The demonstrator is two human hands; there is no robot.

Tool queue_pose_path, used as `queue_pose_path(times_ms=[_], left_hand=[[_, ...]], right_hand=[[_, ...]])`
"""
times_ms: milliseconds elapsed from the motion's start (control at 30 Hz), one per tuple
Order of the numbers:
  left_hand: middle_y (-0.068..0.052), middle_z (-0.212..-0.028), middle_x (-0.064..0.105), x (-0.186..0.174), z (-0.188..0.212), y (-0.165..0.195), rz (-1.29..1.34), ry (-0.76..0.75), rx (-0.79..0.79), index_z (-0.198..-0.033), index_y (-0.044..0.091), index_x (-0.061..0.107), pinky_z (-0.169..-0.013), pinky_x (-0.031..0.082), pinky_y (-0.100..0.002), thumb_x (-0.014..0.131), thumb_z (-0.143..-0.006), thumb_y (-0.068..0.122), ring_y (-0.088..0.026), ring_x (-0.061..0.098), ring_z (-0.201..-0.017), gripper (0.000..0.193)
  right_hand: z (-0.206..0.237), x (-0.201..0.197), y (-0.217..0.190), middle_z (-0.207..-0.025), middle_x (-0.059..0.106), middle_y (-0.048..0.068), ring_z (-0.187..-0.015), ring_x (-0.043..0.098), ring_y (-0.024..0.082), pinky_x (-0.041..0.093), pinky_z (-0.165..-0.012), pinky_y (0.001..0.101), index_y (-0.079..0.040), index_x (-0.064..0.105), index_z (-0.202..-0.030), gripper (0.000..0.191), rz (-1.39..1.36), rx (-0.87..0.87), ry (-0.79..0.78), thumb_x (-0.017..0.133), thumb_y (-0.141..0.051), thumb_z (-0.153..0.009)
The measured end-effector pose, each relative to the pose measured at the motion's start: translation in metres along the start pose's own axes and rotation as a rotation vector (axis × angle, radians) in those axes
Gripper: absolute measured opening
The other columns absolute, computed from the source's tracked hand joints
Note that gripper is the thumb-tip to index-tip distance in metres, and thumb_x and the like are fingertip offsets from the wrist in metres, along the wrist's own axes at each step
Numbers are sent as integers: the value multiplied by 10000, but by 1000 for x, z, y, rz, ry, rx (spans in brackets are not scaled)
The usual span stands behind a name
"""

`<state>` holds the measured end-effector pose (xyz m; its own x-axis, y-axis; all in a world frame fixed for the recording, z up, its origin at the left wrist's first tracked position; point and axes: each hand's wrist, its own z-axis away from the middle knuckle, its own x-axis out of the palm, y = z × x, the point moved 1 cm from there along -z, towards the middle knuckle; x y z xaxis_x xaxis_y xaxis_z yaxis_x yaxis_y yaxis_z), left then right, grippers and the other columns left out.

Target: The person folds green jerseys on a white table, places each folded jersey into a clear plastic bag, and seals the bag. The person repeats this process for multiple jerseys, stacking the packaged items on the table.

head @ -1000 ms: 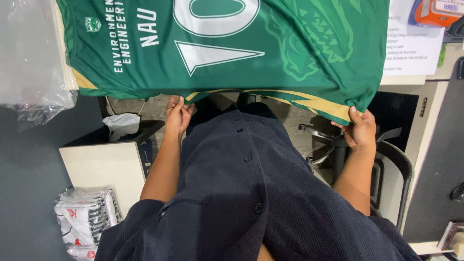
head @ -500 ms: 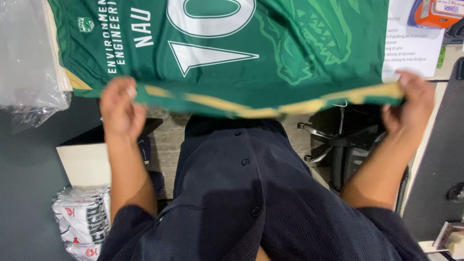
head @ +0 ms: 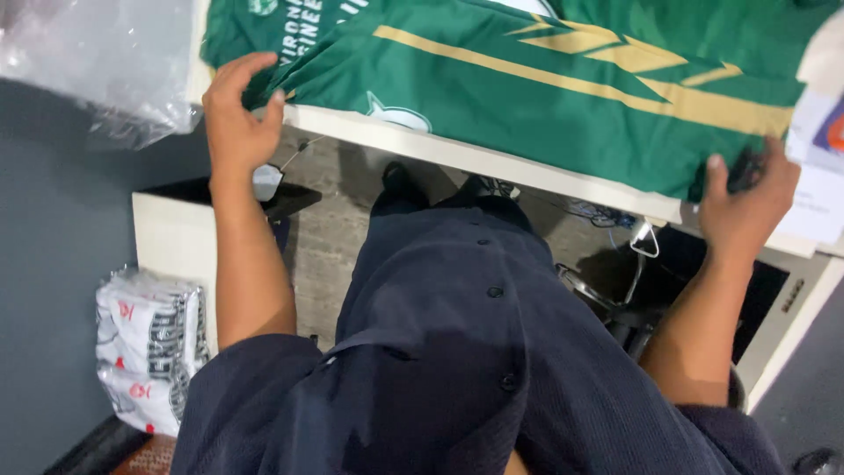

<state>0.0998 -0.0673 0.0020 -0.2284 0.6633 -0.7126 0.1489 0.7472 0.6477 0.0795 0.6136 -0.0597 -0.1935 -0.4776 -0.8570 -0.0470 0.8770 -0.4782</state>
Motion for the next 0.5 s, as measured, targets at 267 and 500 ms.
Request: queue_pose_path(times_ms=[267, 500], left_hand=[[-119, -1171, 704, -44, -1, -66, -338, -246, 64, -1174, 82, 694, -1171, 284, -488, 675, -882, -32, -329, 617, -1234, 314], [-116, -989, 716, -59, -63, -89, -433, -557, -85, -1235, 129, 657, -1078, 267, -521, 763, -942, 118, -315, 647, -969, 312]], right_hand=[[18, 2, 4, -1394, 439, 236, -1344, 476, 412, 462, -1113, 474, 15, 533, -1463, 556, 245, 124, -90, 845, -135, -1028], [31, -12, -1, -1425, 511, 195, -1328, 482, 423, 424, -1106, 508, -48, 594, -1441, 542, 278, 228, -112, 832, -120, -960]])
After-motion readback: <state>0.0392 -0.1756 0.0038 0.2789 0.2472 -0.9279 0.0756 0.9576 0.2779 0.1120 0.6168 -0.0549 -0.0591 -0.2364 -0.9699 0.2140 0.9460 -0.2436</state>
